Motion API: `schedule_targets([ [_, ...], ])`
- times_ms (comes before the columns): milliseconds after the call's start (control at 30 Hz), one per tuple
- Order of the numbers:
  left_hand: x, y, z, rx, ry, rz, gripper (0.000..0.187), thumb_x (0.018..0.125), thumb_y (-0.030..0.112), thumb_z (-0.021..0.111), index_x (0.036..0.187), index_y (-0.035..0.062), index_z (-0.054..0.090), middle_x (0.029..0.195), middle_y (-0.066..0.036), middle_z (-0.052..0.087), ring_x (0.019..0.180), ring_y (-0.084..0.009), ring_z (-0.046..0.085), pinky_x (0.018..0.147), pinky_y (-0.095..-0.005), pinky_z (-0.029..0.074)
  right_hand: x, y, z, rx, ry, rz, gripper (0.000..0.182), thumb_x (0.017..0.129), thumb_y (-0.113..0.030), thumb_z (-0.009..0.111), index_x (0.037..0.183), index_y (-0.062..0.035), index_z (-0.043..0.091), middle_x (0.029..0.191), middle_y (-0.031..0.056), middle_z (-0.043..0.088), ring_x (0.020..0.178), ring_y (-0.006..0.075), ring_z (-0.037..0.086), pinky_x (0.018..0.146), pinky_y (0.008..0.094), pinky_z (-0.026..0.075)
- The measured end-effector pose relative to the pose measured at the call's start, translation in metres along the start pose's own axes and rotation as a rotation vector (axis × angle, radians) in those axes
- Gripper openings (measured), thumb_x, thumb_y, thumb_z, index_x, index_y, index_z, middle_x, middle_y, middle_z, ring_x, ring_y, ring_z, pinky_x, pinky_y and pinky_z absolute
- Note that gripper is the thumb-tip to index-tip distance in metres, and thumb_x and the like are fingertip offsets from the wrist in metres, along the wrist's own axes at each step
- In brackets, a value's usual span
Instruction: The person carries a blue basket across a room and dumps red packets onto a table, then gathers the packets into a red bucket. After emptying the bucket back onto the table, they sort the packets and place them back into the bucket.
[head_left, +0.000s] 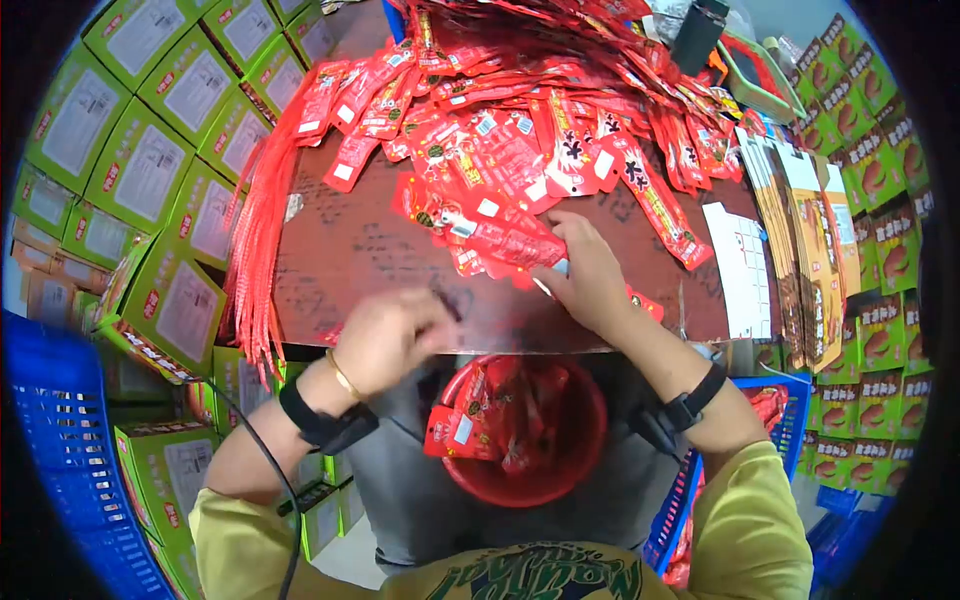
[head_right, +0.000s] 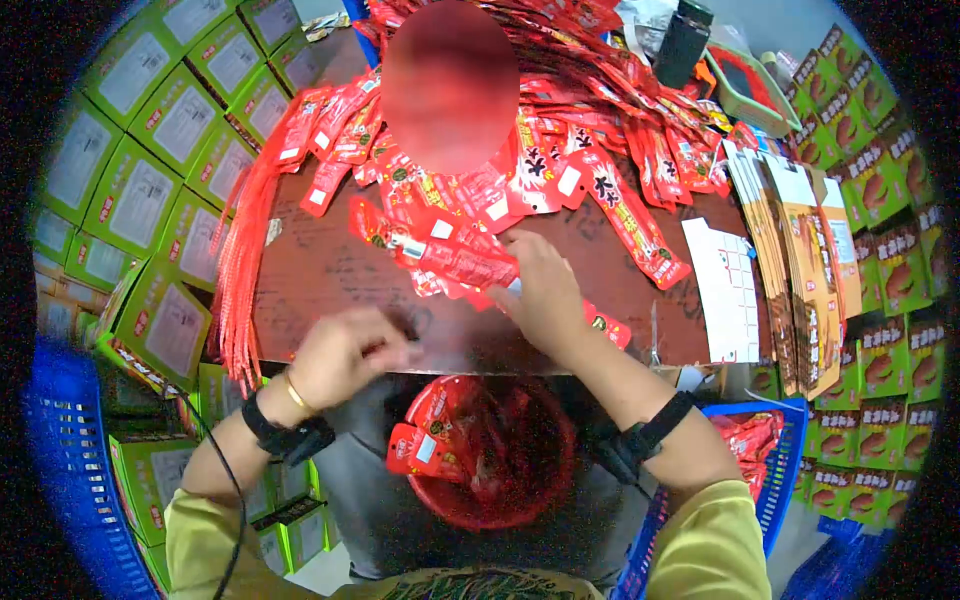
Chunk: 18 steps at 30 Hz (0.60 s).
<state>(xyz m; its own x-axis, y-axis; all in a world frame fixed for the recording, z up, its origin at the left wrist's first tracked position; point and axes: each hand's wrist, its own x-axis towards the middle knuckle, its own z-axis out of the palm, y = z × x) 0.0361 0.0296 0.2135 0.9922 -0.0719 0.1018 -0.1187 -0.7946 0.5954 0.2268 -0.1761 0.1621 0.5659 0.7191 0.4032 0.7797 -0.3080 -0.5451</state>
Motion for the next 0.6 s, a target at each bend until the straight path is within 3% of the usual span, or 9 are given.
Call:
schedule_targets([
  [67,0.031,0.014,-0.017,-0.260,0.102,-0.413,0.013,0.088,0.014,0.063,0.097,0.0051,0.064,0.088,-0.004,0.067,0.076,-0.0181,0.064,0.066,-0.0353,0.049,0.007,0.004,-0.010,0.155,-0.010,0.345,0.039,0.078,-0.021,0.072,0.106,0.0001,0.054,0.110,0.0189,0.058,0.103,0.0362,0.056,0.088,0.0413,0.044],
  [133,0.068,-0.006,-0.007,-1.010,0.391,-0.578,0.018,0.092,0.018,0.060,0.101,0.0028,0.064,0.093,-0.003,0.068,0.078,-0.0153,0.063,0.070,-0.0347,0.050,0.016,-0.006,-0.039,0.178,0.252,0.484,0.033,0.084,-0.021,0.067,0.106,0.0011,0.055,0.092,0.0144,0.064,0.087,0.0237,0.063,0.079,0.0379,0.048],
  [200,0.111,-0.039,0.018,-0.994,0.595,-0.599,0.023,0.091,0.021,0.062,0.105,0.0027,0.063,0.091,-0.004,0.068,0.076,-0.0149,0.064,0.074,-0.0312,0.051,0.017,0.007,-0.061,0.698,0.180,0.616,0.031,0.088,-0.020,0.064,0.109,0.0013,0.057,0.087,0.0103,0.066,0.081,0.0194,0.063,0.076,0.0356,0.049],
  [267,0.150,-0.077,0.046,-0.477,0.540,-0.722,0.034,0.086,0.026,0.067,0.109,0.0017,0.062,0.104,-0.011,0.066,0.094,-0.0218,0.062,0.086,-0.0339,0.049,0.010,-0.005,-0.086,0.755,-0.122,0.808,0.030,0.089,-0.021,0.062,0.111,0.0003,0.058,0.087,0.0074,0.067,0.080,0.0161,0.064,0.076,0.0335,0.049],
  [333,0.160,-0.021,0.047,0.210,0.588,-0.818,0.045,0.077,0.026,0.074,0.111,0.0002,0.061,0.121,-0.018,0.056,0.113,-0.0317,0.051,0.095,-0.0391,0.043,-0.015,0.015,-0.057,0.221,-0.171,0.531,0.041,0.083,-0.026,0.069,0.112,-0.0005,0.058,0.103,0.0177,0.063,0.097,0.0280,0.061,0.084,0.0400,0.048],
  [400,0.160,-0.024,0.060,0.114,0.646,-0.726,0.054,0.069,0.023,0.079,0.113,-0.0020,0.060,0.128,-0.022,0.046,0.123,-0.0382,0.039,0.098,-0.0430,0.038,-0.046,0.001,-0.029,-0.487,-0.005,0.130,0.048,0.076,-0.027,0.073,0.113,-0.0016,0.055,0.111,0.0230,0.058,0.105,0.0368,0.055,0.087,0.0434,0.046],
  [467,0.160,-0.030,0.064,0.213,0.680,-0.533,0.052,0.068,0.023,0.078,0.112,-0.0002,0.061,0.127,-0.023,0.047,0.116,-0.0365,0.045,0.099,-0.0413,0.040,-0.046,-0.006,-0.036,-0.356,-0.084,0.176,0.048,0.075,-0.027,0.074,0.111,-0.0024,0.053,0.108,0.0236,0.059,0.104,0.0386,0.056,0.086,0.0446,0.046],
  [533,0.155,-0.036,0.064,0.081,0.760,-0.582,0.053,0.067,0.013,0.078,0.113,-0.0022,0.056,0.120,-0.023,0.051,0.109,-0.0354,0.053,0.095,-0.0401,0.044,-0.047,-0.015,-0.044,-0.211,-0.162,0.220,0.048,0.073,-0.026,0.074,0.109,-0.0032,0.052,0.106,0.0241,0.059,0.102,0.0404,0.057,0.085,0.0459,0.047],
  [600,0.147,-0.063,0.063,-0.394,0.692,-0.791,0.061,0.064,0.007,0.079,0.116,-0.0034,0.049,0.113,-0.022,0.055,0.100,-0.0322,0.060,0.087,-0.0381,0.049,-0.044,-0.022,-0.055,-0.033,-0.335,0.497,0.044,0.073,-0.025,0.074,0.102,-0.0031,0.049,0.100,0.0254,0.060,0.096,0.0426,0.059,0.082,0.0490,0.047],
])
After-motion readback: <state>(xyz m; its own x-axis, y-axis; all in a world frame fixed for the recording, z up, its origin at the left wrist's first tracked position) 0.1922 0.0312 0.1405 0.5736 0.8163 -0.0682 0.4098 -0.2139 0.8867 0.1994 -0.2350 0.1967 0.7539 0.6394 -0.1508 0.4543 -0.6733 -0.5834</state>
